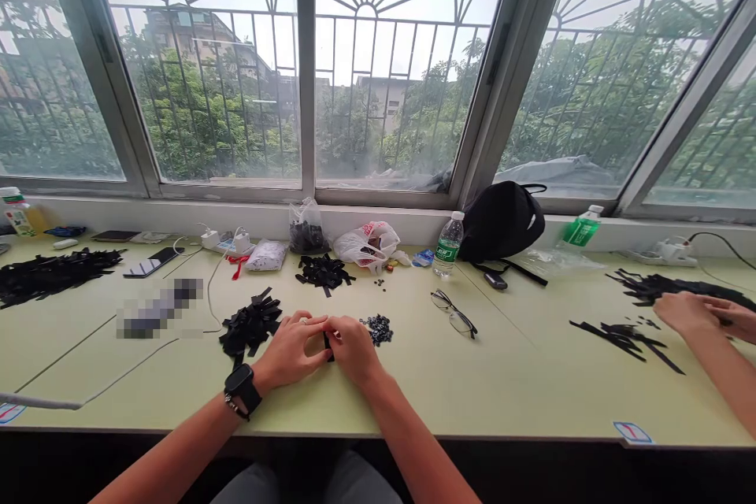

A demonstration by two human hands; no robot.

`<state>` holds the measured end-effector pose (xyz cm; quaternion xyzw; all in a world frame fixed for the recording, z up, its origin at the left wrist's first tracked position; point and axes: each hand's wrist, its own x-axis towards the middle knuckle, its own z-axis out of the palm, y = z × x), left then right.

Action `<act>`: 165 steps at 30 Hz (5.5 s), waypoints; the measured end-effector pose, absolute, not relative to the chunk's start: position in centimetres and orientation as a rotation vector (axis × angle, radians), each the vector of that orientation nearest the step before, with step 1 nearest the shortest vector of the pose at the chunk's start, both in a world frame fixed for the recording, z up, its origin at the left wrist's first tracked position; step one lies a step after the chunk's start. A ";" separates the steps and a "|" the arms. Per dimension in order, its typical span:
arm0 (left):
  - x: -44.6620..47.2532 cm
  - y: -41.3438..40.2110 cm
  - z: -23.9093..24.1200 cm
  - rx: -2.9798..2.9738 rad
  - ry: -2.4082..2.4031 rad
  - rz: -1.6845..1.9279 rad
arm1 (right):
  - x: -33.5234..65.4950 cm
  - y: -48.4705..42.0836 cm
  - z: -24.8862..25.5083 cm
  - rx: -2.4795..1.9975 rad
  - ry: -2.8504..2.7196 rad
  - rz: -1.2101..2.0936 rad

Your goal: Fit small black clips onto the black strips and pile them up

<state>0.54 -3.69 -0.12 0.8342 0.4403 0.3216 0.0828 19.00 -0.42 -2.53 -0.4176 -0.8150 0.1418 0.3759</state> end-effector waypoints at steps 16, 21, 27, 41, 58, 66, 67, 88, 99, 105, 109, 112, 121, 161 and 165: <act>0.5 -3.5 -0.6 2.467 1.337 0.944 | 19.1 -0.5 -2.8 -1.082 -2.155 0.293; 0.5 -3.4 -0.6 2.459 1.337 0.922 | 19.0 -0.8 -2.4 -1.046 -2.212 0.265; 0.4 -3.3 -0.5 2.451 1.333 0.898 | 18.9 -1.2 -2.2 -1.040 -2.248 0.200; 0.4 -3.7 -0.2 2.439 1.328 0.891 | 19.1 -2.0 -1.2 -1.067 -2.314 0.115; 0.4 -3.5 -0.5 2.443 1.340 0.887 | 17.7 -2.9 -0.7 -1.093 -2.392 -0.060; 0.4 -3.4 -0.5 2.450 1.349 0.887 | 18.1 -2.5 -1.5 -1.126 -2.258 0.107; 0.3 -3.3 -0.5 2.450 1.352 0.887 | 18.3 -2.3 -1.7 -1.130 -2.238 0.133; 0.2 -2.5 -0.8 2.262 1.395 1.127 | 19.1 -1.4 -2.5 -1.072 -2.121 0.264; 0.4 -2.7 -0.2 2.304 1.252 1.071 | 19.1 -1.3 -2.5 -1.115 -2.079 0.342; 0.3 -2.5 -0.7 2.278 1.259 1.056 | 18.9 -1.6 -2.4 -1.129 -2.046 0.308; 0.2 -2.4 -1.0 2.266 1.269 1.074 | 18.9 -1.7 -2.1 -1.115 -2.073 0.281; 0.2 -2.4 -1.1 2.268 1.279 1.083 | 18.9 -1.7 -1.9 -1.098 -2.112 0.271; 0.2 -2.4 -1.0 2.285 1.274 1.069 | 19.0 -1.8 -2.0 -1.115 -2.154 0.265; 0.3 -2.3 -1.2 2.310 1.254 1.088 | 19.1 -1.6 -2.3 -1.102 -2.131 0.301; 0.3 -2.4 -1.1 2.306 1.254 1.092 | 19.2 -1.5 -2.3 -1.106 -2.118 0.293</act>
